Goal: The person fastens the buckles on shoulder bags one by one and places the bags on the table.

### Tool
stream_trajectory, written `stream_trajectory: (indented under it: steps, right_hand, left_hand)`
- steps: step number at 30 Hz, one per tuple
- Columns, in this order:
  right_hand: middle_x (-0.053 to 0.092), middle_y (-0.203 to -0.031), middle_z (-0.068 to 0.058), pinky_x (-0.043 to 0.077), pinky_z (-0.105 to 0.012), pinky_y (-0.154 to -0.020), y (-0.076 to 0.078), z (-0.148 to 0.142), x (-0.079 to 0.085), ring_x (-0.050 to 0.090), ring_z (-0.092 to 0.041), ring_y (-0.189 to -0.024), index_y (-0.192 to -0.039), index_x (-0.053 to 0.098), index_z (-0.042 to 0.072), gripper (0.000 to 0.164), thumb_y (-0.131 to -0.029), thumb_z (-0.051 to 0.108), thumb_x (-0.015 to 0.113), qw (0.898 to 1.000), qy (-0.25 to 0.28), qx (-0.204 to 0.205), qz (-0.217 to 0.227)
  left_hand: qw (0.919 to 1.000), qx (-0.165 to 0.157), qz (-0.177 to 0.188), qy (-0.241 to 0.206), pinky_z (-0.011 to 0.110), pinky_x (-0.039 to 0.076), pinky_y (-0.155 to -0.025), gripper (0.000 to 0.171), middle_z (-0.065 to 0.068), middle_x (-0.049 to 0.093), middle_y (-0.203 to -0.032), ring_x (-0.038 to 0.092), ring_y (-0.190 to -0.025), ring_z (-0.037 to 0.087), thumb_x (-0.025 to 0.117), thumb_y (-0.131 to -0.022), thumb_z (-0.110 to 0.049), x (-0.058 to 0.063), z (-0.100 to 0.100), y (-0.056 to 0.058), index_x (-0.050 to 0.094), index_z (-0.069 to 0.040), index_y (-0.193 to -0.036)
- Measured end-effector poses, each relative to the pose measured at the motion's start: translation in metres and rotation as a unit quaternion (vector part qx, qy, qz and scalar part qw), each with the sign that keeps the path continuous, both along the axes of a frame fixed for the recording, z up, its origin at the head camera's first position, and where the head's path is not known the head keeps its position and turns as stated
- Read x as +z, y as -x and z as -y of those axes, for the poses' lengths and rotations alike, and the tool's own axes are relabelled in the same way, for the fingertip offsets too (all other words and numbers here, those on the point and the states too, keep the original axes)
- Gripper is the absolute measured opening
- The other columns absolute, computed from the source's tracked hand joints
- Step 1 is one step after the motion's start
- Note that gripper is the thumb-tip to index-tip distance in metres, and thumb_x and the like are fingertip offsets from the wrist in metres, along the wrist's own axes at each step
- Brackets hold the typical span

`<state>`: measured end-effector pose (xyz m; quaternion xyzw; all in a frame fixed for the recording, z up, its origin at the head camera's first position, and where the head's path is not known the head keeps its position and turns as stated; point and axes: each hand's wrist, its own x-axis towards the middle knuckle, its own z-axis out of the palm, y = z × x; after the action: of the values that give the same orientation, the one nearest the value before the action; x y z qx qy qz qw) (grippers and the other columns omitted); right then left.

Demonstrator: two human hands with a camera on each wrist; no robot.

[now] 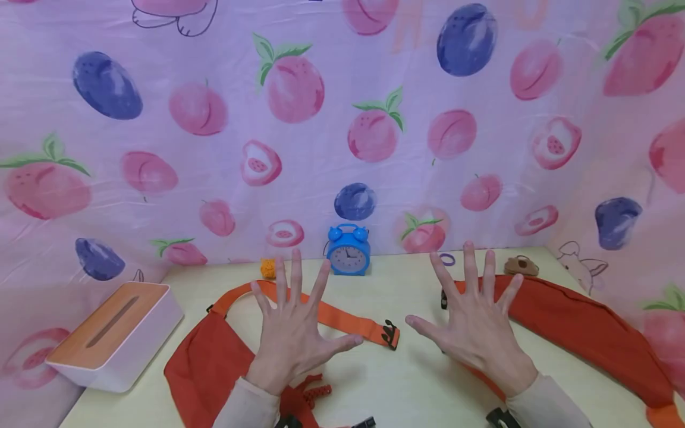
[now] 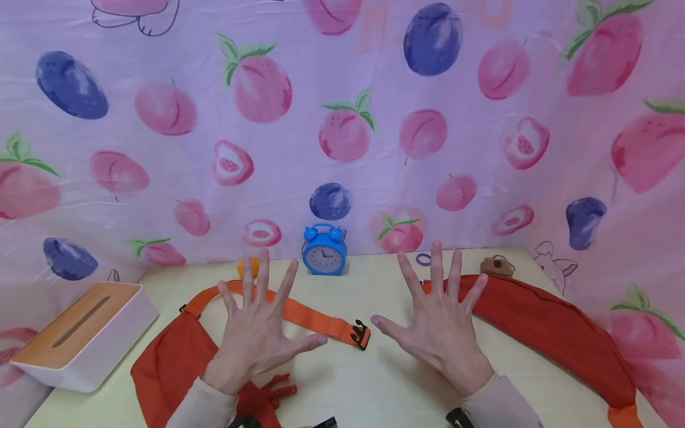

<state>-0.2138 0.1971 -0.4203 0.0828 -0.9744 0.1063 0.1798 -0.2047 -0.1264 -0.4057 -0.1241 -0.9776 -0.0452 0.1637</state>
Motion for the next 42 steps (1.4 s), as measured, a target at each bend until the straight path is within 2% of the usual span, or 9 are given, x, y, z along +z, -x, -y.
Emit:
stream_trajectory:
  steps: [6,10,15,20,24,27,32,37,42]
  right_hand:
    - [-0.028,-0.182,-0.019,-0.029,-0.087,-0.111,0.0,0.0,0.001,-0.021,-0.058,-0.165,-0.181,0.011,0.03,0.123,-0.087,0.087,0.066,1.0,0.01,0.001,0.009]
    - [-0.022,-0.184,-0.02,-0.02,-0.089,-0.116,0.001,0.001,0.002,-0.016,-0.056,-0.167,-0.181,0.011,0.03,0.122,-0.088,0.081,0.071,0.999,0.028,0.02,0.001]
    - [0.0,-0.184,-0.024,0.011,-0.089,-0.123,0.003,0.005,0.008,0.008,-0.055,-0.166,-0.18,0.014,0.027,0.119,-0.091,0.059,0.087,0.991,0.114,0.074,-0.012]
    - [0.016,-0.183,-0.019,0.041,-0.083,-0.114,0.003,0.008,0.013,0.025,-0.048,-0.163,-0.18,0.011,0.022,0.117,-0.095,0.046,0.088,0.975,0.2,0.1,0.002]
    - [0.031,-0.177,-0.017,0.044,-0.078,-0.115,0.003,0.013,0.012,0.039,-0.043,-0.157,-0.179,0.014,0.023,0.114,-0.095,0.045,0.088,0.965,0.238,0.11,-0.006]
    - [0.037,-0.174,-0.014,0.046,-0.072,-0.118,0.003,0.018,0.01,0.044,-0.04,-0.156,-0.178,0.019,0.022,0.111,-0.094,0.04,0.09,0.956,0.264,0.125,-0.017]
    - [0.04,-0.173,-0.009,0.046,-0.06,-0.123,0.003,0.025,0.007,0.045,-0.035,-0.158,-0.176,0.027,0.019,0.108,-0.093,0.036,0.093,0.941,0.301,0.151,-0.019]
    - [0.043,-0.173,-0.011,0.047,-0.056,-0.121,0.003,0.031,0.001,0.048,-0.036,-0.157,-0.175,0.03,0.018,0.109,-0.09,0.036,0.096,0.93,0.331,0.161,-0.003]
    - [0.046,-0.171,-0.008,0.048,-0.05,-0.121,0.003,0.035,-0.009,0.05,-0.032,-0.156,-0.175,0.03,0.021,0.111,-0.088,0.036,0.098,0.916,0.362,0.166,0.033]
  left_hand:
    - [1.0,-0.002,0.0,0.002,0.094,0.003,-0.119,0.134,0.013,-0.026,-0.184,-0.014,-0.17,0.05,0.059,-0.076,-0.102,0.005,0.0,-0.001,0.006,-0.035,-0.18]
    - [0.9997,-0.021,0.004,-0.015,0.088,0.001,-0.125,0.133,0.014,-0.023,-0.185,-0.012,-0.171,0.049,0.062,-0.078,-0.099,0.009,-0.002,-0.003,0.001,-0.038,-0.18]
    - [0.9976,-0.054,-0.001,-0.042,0.077,0.005,-0.132,0.131,0.016,-0.012,-0.187,0.003,-0.171,0.049,0.062,-0.08,-0.098,0.02,-0.006,-0.008,-0.007,-0.043,-0.177]
    - [0.9906,-0.104,-0.004,-0.089,0.071,0.028,-0.131,0.126,0.011,0.003,-0.188,0.031,-0.166,0.045,0.068,-0.083,-0.092,0.029,-0.008,-0.017,0.0,-0.043,-0.178]
    - [0.9787,-0.15,-0.002,-0.14,0.061,0.06,-0.104,0.118,0.004,0.015,-0.187,0.061,-0.145,0.041,0.078,-0.086,-0.08,0.031,-0.006,-0.028,0.019,-0.039,-0.179]
    - [0.9683,-0.174,0.01,-0.179,0.056,0.064,-0.09,0.109,0.0,0.026,-0.184,0.067,-0.138,0.034,0.084,-0.086,-0.072,0.03,-0.002,-0.037,0.031,-0.038,-0.176]
    - [0.9517,-0.192,0.052,-0.234,0.062,0.059,-0.102,0.103,-0.011,0.034,-0.179,0.058,-0.149,0.027,0.09,-0.086,-0.063,0.024,0.004,-0.05,0.036,-0.047,-0.172]
    - [0.9358,-0.202,0.09,-0.274,0.064,0.056,-0.108,0.094,-0.021,0.039,-0.172,0.052,-0.152,0.018,0.086,-0.087,-0.07,0.013,0.011,-0.056,0.038,-0.055,-0.167]
    - [0.9077,-0.208,0.153,-0.331,0.058,0.056,-0.111,0.085,-0.03,0.048,-0.16,0.052,-0.145,0.006,0.088,-0.087,-0.069,-0.002,0.017,-0.059,0.046,-0.058,-0.16]
